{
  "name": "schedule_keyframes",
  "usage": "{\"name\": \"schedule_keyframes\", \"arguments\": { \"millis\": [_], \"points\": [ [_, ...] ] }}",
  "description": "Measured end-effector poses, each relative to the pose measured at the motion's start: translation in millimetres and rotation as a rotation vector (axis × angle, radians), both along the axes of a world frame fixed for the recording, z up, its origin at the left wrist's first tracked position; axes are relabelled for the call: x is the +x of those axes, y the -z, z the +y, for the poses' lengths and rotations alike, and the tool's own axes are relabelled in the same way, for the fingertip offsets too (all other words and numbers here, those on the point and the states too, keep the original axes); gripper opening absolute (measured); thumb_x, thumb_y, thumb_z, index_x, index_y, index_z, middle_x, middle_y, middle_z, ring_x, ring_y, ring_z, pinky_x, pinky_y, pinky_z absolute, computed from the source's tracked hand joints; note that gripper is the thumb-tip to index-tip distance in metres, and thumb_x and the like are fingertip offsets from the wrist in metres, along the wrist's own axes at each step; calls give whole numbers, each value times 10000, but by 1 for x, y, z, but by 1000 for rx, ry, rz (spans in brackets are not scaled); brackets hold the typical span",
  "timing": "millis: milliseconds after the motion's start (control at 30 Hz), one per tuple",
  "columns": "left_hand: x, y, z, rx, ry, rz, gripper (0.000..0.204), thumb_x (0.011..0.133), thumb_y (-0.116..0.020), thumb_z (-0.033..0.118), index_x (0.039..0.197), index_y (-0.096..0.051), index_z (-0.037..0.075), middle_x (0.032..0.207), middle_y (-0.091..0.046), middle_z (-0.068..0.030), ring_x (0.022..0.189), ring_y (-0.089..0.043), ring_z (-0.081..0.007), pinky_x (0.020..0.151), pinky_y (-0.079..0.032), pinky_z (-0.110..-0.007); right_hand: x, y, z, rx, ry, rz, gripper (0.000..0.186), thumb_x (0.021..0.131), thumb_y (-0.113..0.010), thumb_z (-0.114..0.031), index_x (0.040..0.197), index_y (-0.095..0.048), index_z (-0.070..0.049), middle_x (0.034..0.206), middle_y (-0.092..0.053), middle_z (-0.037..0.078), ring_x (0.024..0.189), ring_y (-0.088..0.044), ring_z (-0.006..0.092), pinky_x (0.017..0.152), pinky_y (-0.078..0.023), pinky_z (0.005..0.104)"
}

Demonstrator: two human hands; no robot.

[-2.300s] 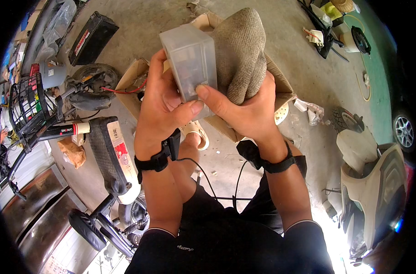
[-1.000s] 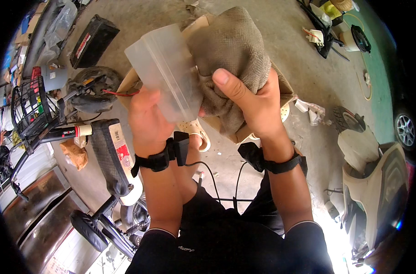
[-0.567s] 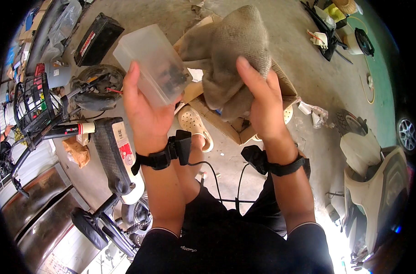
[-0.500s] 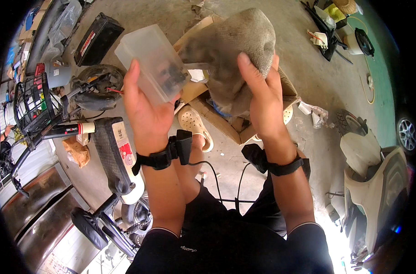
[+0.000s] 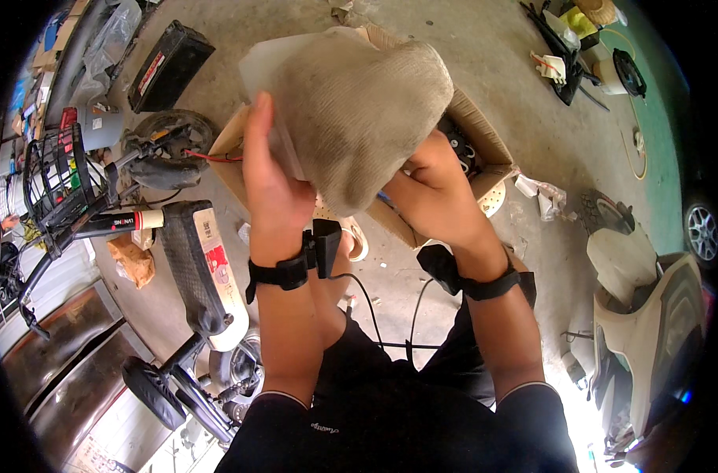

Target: The person removes a roll of tape from a cardboard box, wipes the edge with a cloth, and then handles small electronic components inside a clear plastic container.

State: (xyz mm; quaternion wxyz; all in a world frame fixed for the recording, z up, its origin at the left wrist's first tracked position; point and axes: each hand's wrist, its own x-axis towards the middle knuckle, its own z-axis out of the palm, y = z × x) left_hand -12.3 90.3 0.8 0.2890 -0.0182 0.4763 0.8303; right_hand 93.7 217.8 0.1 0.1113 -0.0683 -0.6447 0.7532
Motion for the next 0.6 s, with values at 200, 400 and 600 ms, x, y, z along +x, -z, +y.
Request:
{"name": "schedule_keyframes", "arguments": {
  "millis": [200,400,600],
  "points": [
    [11,-9,2,54,159,42,512,921,-502,408,1196,-527,-22,1137,-581,-73,1017,-538,-136,875,-410,-282,-2,26,1,242,205,-35,467,723,-696,-66,1158,-540,2,1183,-560,141,1059,-549,258,919,-416,357],
    [15,-10,2,14,229,50,548,943,-415,469,1210,-521,2,1110,-601,-83,988,-571,-166,842,-448,-307,3,37,5,-2,213,-51,570,766,-706,-123,1266,-462,1,1247,-525,120,1098,-535,232,951,-414,360],
    [10,-4,-3,-51,278,78,598,956,-348,518,1243,-498,15,1084,-614,-88,952,-593,-174,826,-463,-316,3,30,0,-395,296,-99,549,797,-685,-125,1278,-451,-1,1248,-526,113,1104,-531,218,951,-422,354]
  ]
}}
